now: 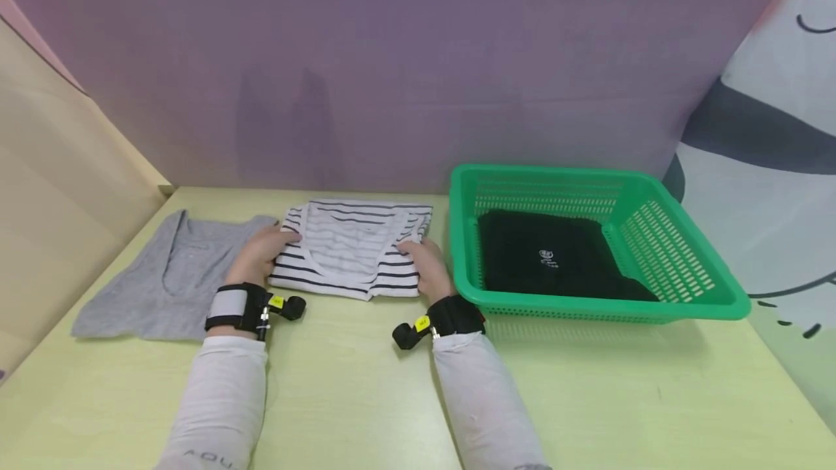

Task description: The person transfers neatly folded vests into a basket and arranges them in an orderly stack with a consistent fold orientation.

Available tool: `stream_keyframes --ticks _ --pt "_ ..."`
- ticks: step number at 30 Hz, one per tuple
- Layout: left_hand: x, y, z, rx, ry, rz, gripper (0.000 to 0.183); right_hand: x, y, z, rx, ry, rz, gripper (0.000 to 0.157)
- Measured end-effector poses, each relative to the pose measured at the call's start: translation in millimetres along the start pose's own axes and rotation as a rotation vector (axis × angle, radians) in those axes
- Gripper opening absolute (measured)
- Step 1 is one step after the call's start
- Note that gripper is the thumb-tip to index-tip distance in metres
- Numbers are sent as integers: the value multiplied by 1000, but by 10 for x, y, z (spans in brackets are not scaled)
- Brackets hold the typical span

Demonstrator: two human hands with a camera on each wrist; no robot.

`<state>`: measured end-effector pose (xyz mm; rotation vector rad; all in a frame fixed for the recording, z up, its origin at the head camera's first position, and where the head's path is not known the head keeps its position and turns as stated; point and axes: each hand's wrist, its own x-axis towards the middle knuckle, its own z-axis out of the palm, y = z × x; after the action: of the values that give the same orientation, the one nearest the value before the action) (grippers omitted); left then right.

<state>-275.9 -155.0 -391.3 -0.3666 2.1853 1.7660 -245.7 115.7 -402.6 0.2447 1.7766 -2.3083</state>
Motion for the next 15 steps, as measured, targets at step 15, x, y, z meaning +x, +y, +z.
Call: stream_keyframes --ticks 15 --pt "-9 -26 15 -57 -95 -61 77 17 26 5 -69 20 14 46"
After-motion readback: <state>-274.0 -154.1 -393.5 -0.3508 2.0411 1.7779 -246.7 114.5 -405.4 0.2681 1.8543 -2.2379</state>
